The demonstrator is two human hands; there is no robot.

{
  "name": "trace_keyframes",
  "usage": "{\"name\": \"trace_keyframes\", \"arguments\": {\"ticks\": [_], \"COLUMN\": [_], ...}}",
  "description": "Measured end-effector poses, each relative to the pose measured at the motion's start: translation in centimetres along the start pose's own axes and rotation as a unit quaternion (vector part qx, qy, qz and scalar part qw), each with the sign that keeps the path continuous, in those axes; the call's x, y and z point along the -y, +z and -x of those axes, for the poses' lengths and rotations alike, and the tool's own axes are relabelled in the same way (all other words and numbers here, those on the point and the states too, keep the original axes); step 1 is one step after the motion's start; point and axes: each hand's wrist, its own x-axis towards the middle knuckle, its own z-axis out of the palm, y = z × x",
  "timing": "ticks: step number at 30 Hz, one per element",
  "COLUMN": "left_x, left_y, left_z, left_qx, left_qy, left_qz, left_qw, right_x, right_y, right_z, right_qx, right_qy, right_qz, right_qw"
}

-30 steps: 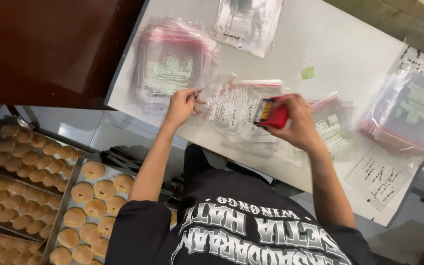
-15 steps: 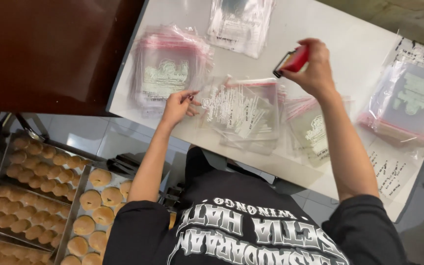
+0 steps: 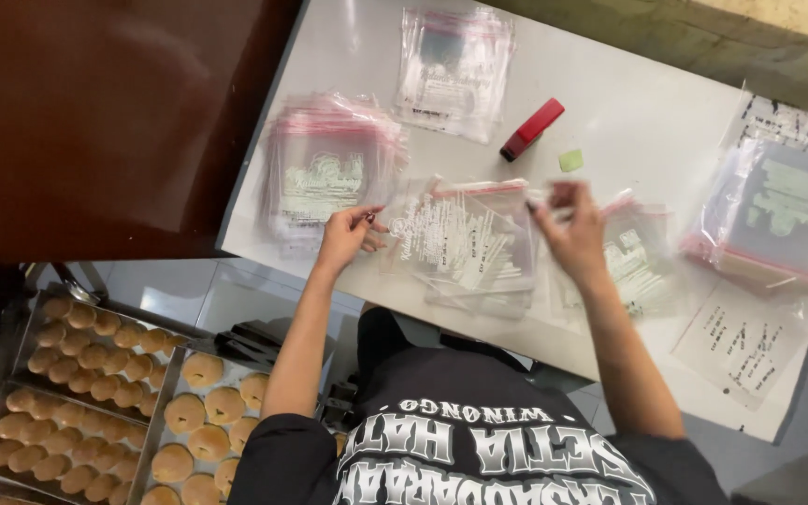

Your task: Stamping logo onto plastic bags for bakery goods.

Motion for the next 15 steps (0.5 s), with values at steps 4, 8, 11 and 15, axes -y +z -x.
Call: {"name": "trace_keyframes", "arguments": {"ticks": [4,8,11,15], "left_x": [-2.2,-5.4,-6.3,-6.5], "left_y": [0.2,-0.2,-0.3,-0.2], "left_z": [1.4,3.3,4.0,4.6], "left_qx": [0.002,0.053,0.071,0.086], "left_qy": [0.029,0.053,0.05,0.057], "left_qz": [-0.019,0.064,0.105,0.149], "left_qw": [0.999,0.995,0.991,0.984], "right_x": [-0.9,-1.7,-1.3,1.2], "right_y": [0.9,1.5,1.8,1.3], "right_z": [7.3,10.7,11.5,10.6], "right_qx": [0.066,0.093,0.106,0.172], "right_qy": [0.086,0.128,0.145,0.137], "right_qz": [-0.038,-0.161,-0.24,-0.509], "right_qw": [0.993,0.974,0.954,0.832]}}
